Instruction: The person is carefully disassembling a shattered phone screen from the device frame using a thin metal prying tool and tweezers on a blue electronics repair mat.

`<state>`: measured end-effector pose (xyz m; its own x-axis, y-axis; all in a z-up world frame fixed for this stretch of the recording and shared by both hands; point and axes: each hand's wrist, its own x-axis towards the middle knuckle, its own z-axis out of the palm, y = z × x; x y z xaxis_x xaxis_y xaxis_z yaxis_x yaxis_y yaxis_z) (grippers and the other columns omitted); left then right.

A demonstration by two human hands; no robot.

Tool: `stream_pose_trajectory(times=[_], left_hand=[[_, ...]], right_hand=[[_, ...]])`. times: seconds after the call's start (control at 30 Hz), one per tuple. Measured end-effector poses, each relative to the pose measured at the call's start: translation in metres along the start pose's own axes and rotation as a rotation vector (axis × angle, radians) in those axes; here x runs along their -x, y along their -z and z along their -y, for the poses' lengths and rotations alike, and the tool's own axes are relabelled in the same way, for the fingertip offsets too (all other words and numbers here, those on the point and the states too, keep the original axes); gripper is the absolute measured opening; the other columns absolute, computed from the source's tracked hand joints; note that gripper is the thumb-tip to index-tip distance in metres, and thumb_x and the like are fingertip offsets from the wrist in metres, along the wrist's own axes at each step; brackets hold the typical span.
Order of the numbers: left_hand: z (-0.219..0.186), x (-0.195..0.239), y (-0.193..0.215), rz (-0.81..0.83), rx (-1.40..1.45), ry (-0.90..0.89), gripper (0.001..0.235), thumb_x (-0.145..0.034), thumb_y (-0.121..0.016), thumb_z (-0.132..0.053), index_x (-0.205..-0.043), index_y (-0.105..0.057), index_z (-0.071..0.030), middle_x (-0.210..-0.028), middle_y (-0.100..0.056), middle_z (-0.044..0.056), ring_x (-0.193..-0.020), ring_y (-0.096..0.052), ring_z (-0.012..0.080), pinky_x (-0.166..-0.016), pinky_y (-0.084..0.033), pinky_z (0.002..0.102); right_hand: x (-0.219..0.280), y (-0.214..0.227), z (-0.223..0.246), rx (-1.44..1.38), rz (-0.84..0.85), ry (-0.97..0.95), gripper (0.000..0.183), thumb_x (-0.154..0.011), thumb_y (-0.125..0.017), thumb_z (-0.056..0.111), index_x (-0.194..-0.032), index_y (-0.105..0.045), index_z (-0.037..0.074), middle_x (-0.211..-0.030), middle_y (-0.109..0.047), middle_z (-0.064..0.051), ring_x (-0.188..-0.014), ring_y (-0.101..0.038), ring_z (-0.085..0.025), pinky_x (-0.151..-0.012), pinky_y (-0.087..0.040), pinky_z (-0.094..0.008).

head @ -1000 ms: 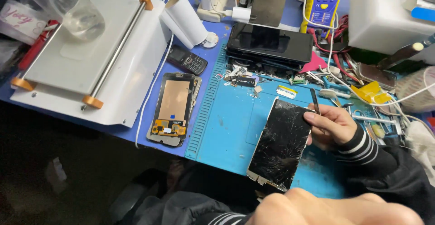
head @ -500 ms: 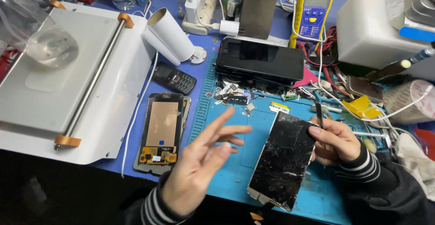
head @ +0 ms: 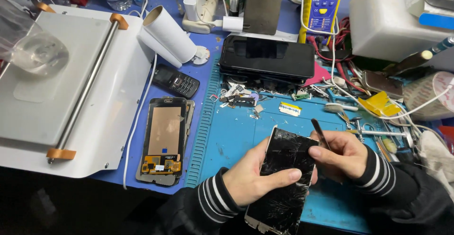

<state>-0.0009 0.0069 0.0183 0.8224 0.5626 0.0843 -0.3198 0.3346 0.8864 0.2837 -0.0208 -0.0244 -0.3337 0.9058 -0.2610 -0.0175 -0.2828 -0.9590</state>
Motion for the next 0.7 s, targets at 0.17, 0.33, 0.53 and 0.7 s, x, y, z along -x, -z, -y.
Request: stream_pose_trajectory(times=[0.17, 0.33, 0.53, 0.7], left_hand=[[0.002, 0.0, -0.004, -0.202, 0.032, 0.02, 0.041, -0.099, -0.059, -0.015, -0.134, -0.051, 0.004, -0.115, -0.071, 0.016, -0.1, -0.071, 0.0203, -0.092, -0.057, 0.029], [0.018, 0.005, 0.004, -0.295, -0.069, 0.047, 0.042, -0.106, -0.048, -0.026, -0.137, -0.057, 0.0, -0.081, -0.059, -0.007, -0.056, -0.036, -0.001, -0.049, -0.027, 0.017], [0.015, 0.003, 0.005, -0.334, -0.108, 0.095, 0.031, -0.107, -0.043, -0.022, -0.123, -0.061, -0.003, -0.073, -0.042, -0.01, -0.065, -0.033, 0.0033, -0.059, -0.029, 0.023], [0.015, 0.002, 0.008, -0.336, -0.199, 0.145, 0.034, -0.11, -0.037, -0.026, -0.079, -0.041, -0.01, -0.07, -0.033, -0.007, -0.065, -0.03, 0.006, -0.061, -0.032, 0.027]], right_hand=[[-0.005, 0.004, -0.009, 0.077, -0.041, 0.077, 0.017, -0.088, -0.071, 0.004, -0.1, -0.07, -0.009, -0.07, -0.076, -0.014, -0.054, -0.075, -0.022, -0.053, -0.064, -0.031], [-0.001, -0.006, 0.017, 0.238, -0.269, 0.194, 0.028, -0.108, -0.048, 0.016, -0.112, -0.064, -0.007, -0.059, -0.047, 0.0, -0.047, -0.046, -0.011, -0.051, -0.053, -0.026], [0.01, -0.014, 0.024, 0.101, -0.494, 0.287, 0.04, -0.121, -0.036, 0.038, -0.107, -0.059, 0.008, -0.071, -0.059, -0.005, -0.049, -0.044, -0.007, -0.042, -0.042, -0.02], [0.014, 0.094, -0.028, 0.392, -0.019, 0.597, 0.046, -0.104, -0.059, 0.06, -0.125, -0.05, 0.02, -0.113, -0.069, -0.002, -0.104, -0.075, -0.014, -0.096, -0.073, -0.028]])
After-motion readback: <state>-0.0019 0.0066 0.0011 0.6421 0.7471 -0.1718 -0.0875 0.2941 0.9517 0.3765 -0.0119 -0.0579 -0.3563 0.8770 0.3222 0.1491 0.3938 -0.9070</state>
